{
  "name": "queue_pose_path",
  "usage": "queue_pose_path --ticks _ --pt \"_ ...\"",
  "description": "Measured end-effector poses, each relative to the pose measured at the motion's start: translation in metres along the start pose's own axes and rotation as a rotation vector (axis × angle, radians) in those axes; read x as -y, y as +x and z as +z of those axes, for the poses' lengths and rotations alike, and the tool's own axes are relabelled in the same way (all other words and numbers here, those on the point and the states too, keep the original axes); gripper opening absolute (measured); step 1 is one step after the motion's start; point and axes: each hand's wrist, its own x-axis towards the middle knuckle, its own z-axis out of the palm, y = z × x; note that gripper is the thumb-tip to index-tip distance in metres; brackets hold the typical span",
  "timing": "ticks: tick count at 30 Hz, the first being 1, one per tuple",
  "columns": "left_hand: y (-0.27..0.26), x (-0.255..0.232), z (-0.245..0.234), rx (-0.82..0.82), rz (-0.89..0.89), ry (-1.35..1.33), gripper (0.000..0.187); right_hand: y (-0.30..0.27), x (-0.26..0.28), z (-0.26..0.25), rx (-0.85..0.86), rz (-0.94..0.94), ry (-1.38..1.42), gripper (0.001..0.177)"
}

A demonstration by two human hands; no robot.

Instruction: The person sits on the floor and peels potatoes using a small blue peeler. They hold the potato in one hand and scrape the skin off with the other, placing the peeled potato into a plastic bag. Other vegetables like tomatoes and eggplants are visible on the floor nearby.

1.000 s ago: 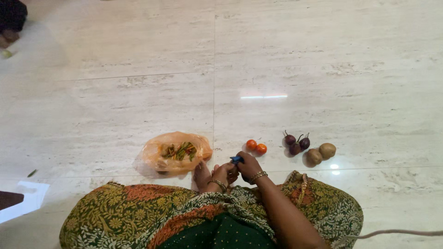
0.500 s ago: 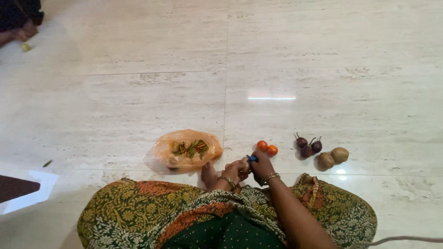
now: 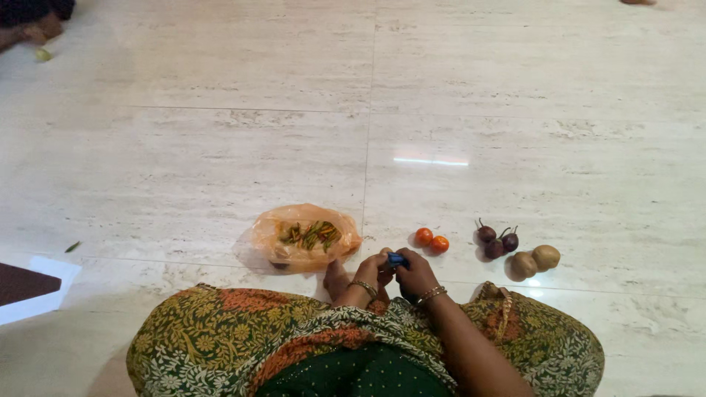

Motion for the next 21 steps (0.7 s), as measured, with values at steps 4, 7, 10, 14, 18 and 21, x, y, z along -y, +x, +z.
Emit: queue_pose_path --ticks 4,7,10,14,18,21 --pt "-0.007 0.0 0.01 0.278 0.012 0.16 0.016 0.017 -0.024 -0.007 -0.129 -0.049 0.036 0.026" --pt "-0.012 -0.003 0.014 0.204 -0.081 0.244 0.018 0.022 -0.04 -0.01 -0.11 0.053 0.037 0.025" --pt "-0.013 -0.002 0.016 0.136 -0.083 0.17 0.011 0.021 -0.041 -0.003 -0.158 -0.299 0.034 0.026" --pt "-0.01 -0.007 0.008 0.141 -0.053 -0.073 0.02 0.008 -0.019 0.009 0.035 0.181 0.226 0.026" --pt "-0.009 -0.01 0.007 0.062 -0.045 -0.193 0.02 -0.001 -0.005 0.014 0.066 0.163 0.18 0.028" --pt "-0.013 -0.003 0.008 0.17 -0.042 -0.18 0.021 0.001 -0.018 0.017 0.003 0.073 0.148 0.03"
